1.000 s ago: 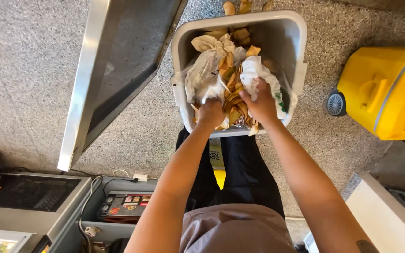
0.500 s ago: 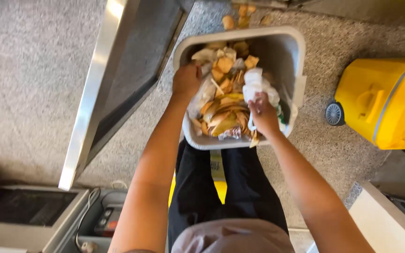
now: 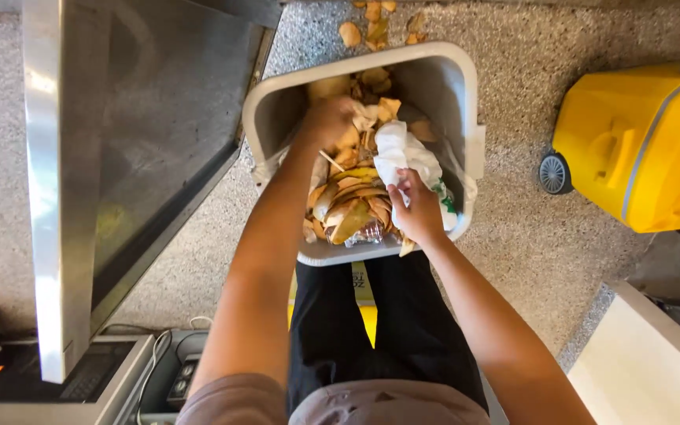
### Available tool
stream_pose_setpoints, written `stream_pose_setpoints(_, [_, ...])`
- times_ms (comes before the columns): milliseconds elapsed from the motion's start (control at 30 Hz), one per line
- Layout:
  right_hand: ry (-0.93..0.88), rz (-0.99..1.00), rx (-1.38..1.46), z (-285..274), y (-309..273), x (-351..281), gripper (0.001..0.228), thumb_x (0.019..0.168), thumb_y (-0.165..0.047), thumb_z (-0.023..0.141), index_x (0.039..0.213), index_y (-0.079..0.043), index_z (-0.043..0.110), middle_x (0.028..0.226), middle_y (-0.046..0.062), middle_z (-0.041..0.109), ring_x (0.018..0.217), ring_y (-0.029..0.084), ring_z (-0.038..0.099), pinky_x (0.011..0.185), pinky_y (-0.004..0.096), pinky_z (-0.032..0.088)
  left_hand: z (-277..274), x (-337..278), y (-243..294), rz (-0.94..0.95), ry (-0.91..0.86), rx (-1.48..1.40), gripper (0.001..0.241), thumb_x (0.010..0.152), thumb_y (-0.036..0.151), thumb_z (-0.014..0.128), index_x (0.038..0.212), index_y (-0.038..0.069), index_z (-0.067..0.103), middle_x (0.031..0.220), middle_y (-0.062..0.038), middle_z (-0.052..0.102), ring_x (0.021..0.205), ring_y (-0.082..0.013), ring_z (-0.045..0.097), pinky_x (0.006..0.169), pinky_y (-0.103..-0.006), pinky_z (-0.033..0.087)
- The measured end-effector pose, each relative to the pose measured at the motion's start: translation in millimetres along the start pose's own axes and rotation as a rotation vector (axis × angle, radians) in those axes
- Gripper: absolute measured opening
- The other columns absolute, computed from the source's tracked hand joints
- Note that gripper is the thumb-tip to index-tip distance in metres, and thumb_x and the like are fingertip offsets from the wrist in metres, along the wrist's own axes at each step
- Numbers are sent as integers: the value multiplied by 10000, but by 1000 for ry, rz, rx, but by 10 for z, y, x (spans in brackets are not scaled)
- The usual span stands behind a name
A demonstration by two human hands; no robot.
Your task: Dispose of floor trash and wash a reusable bag and small items in a sink.
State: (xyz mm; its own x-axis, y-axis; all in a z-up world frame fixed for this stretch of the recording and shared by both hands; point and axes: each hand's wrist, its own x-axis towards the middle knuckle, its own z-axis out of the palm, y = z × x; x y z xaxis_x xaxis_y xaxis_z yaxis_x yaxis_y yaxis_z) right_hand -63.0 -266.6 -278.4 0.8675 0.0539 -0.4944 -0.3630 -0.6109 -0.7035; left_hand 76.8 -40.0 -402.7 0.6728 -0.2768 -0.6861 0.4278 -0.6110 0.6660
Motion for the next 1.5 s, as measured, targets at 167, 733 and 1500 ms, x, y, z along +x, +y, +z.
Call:
stream_pose_setpoints(167, [-28,49,37,-80,275,-60,208,1056,-224,596,1204,-77,597,1053,101,748,914,218,755,746,335,620,793,-628,-145,127,92,234,202,873,172,674,1045,119,765,1105,-170,730,1048,-363,670,938,-451,521])
stream_pose_setpoints(733, [-507,288,-26,-52,-211,343,700,928,-244,604,1572,-110,365,1561,166,453,1399,363,492,1151,452,428,1004,-706,-285,-58,-157,156,688,677,257,874,1285,82,604,1231,-172,662,1165,-338,608,985,-433,477])
stream_pose_setpoints(1500, [-538,-271,-660,372,77,-198,569,970,-360,585,1486,-142,482,1645,65,293,1522,347,230,1239,505,200,420,255,-541,243,-134,965,213,924,148,613,992,54,792,1073,-205,753,1043,-379,728,915,-495,574])
